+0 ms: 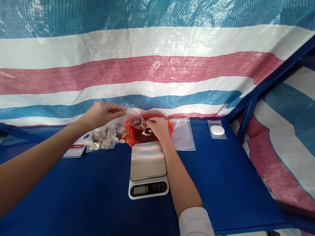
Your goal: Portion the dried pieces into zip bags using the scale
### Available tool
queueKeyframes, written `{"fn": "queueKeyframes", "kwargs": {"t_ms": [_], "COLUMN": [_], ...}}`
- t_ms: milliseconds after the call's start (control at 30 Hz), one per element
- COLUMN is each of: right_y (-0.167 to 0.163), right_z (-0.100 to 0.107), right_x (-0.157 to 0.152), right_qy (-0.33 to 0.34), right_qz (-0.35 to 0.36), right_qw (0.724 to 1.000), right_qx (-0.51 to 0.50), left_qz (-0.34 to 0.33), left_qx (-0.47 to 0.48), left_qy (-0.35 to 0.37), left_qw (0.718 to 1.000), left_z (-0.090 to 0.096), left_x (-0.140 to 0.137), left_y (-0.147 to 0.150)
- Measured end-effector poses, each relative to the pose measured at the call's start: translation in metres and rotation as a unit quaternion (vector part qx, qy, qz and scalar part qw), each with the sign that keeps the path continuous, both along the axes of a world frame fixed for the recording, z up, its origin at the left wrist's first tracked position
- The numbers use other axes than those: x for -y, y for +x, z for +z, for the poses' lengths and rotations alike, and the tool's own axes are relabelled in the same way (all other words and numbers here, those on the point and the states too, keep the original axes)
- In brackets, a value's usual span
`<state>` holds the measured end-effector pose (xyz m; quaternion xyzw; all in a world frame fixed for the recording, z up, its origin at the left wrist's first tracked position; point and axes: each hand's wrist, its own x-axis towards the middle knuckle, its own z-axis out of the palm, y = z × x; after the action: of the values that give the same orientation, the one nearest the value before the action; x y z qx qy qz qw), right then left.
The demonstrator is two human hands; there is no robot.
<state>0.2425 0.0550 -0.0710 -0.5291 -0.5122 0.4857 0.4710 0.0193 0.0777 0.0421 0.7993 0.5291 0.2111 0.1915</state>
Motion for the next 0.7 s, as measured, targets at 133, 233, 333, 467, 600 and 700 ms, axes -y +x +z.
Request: {"fn": "queueKeyframes", "kwargs": {"t_ms": [133,233,333,467,600,700], "right_y": [0.001,0.0,-0.001,-0.002,-0.002,-0.001], "right_z": [0.001,0.005,0.01,0.011,0.008,0.004], "right_x": [-0.001,0.001,0.003,0.003,-0.001,-0.003], "right_qy": [-0.012,-0.015,-0.04,-0.074,-0.077,-0.067], "right_qz": [-0.014,-0.024,-0.019,-0.018,-0.029,-0.036], "right_qw": [1.0,1.0,0.998,0.991,0.986,0.988], "right_qx": [0.01,0.003,-0.044,-0.112,-0.145,-0.138], "left_qz": [0.005,0.01,0.012,0.002,-0.008,-0.013], "left_qx": [-0.009,-0.012,-0.012,-0.007,-0.001,0.01], "left_qy": [-0.008,-0.002,0.002,0.01,0.025,0.028], "left_qw": [1.0,1.0,1.0,1.0,1.0,0.999], "left_z": [-0.001,0.0,0.001,0.002,0.0,-0.001], "left_x": [0.003,0.004,0.004,0.003,0.001,0.0], "left_y": [-0.007,-0.01,-0.009,-0.003,0.002,0.004]}}
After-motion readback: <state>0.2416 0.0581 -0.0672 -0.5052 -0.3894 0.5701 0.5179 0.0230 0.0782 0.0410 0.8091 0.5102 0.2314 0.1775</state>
